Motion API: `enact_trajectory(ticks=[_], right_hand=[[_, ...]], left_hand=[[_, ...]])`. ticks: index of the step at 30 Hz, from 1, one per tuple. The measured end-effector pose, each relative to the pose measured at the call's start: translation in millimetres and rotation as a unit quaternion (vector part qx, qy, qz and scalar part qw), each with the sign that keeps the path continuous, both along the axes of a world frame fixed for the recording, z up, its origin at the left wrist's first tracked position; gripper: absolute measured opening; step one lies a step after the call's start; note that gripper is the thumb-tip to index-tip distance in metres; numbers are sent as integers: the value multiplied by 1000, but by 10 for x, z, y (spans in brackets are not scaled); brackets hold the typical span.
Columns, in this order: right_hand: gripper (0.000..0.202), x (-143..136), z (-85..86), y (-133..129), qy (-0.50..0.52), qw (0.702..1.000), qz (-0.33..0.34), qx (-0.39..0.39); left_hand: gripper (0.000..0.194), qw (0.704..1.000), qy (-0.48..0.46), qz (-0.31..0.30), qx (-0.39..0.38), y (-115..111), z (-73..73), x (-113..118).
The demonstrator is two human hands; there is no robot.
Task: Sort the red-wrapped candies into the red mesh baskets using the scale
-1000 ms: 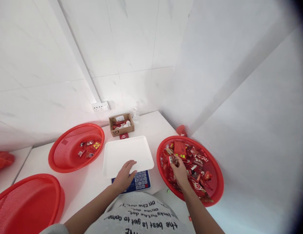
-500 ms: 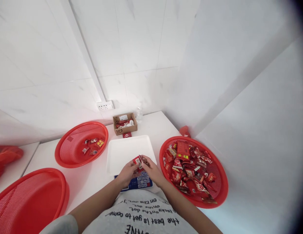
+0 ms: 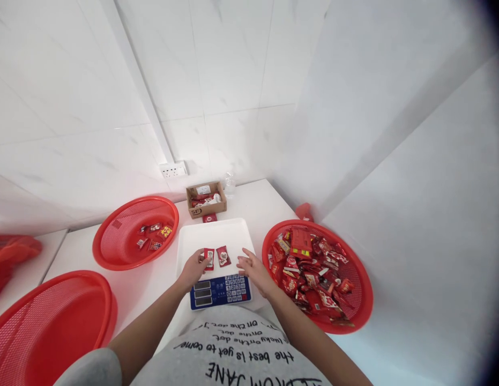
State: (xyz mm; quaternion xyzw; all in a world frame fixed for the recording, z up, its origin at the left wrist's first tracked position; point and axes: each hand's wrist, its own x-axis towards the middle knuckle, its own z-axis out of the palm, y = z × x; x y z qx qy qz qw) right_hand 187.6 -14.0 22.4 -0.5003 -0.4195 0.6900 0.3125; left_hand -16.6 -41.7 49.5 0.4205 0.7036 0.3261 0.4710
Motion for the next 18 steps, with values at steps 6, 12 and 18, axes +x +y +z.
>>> enact_trajectory(ticks=[6,12,18], right_hand=[[43,425,-195,-82,-149,966,-113,177],[40,924,-469,-66,-316,923,-76,205],[50,1060,-674,171,-450,854,54,254]], left_hand=[[51,982,187,-17,4,33,-139,-212],[51,886,406,-159,159,-28,-337,-126],[54,838,426,-315,128,-70,-460,130]])
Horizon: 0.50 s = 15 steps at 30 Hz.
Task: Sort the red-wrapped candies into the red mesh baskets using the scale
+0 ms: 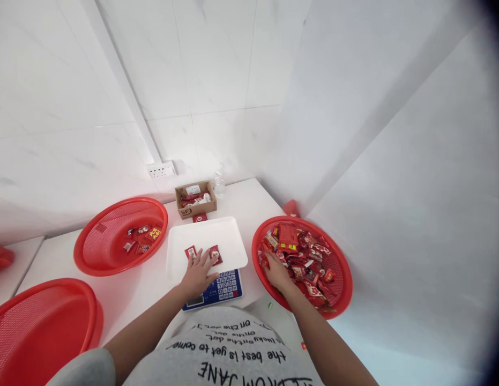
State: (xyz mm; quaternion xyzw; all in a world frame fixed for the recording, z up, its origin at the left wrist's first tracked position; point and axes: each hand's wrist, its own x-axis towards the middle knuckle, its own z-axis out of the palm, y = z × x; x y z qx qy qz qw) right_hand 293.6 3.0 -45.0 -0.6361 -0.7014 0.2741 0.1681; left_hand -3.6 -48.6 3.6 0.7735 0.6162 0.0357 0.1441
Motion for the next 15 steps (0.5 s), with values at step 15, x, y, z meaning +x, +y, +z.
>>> enact_trajectory(ticks=[15], right_hand=[[55,14,-176,236,-102,987,112,-50]], left_hand=[[56,998,-27,60,7,-165,29,-115]])
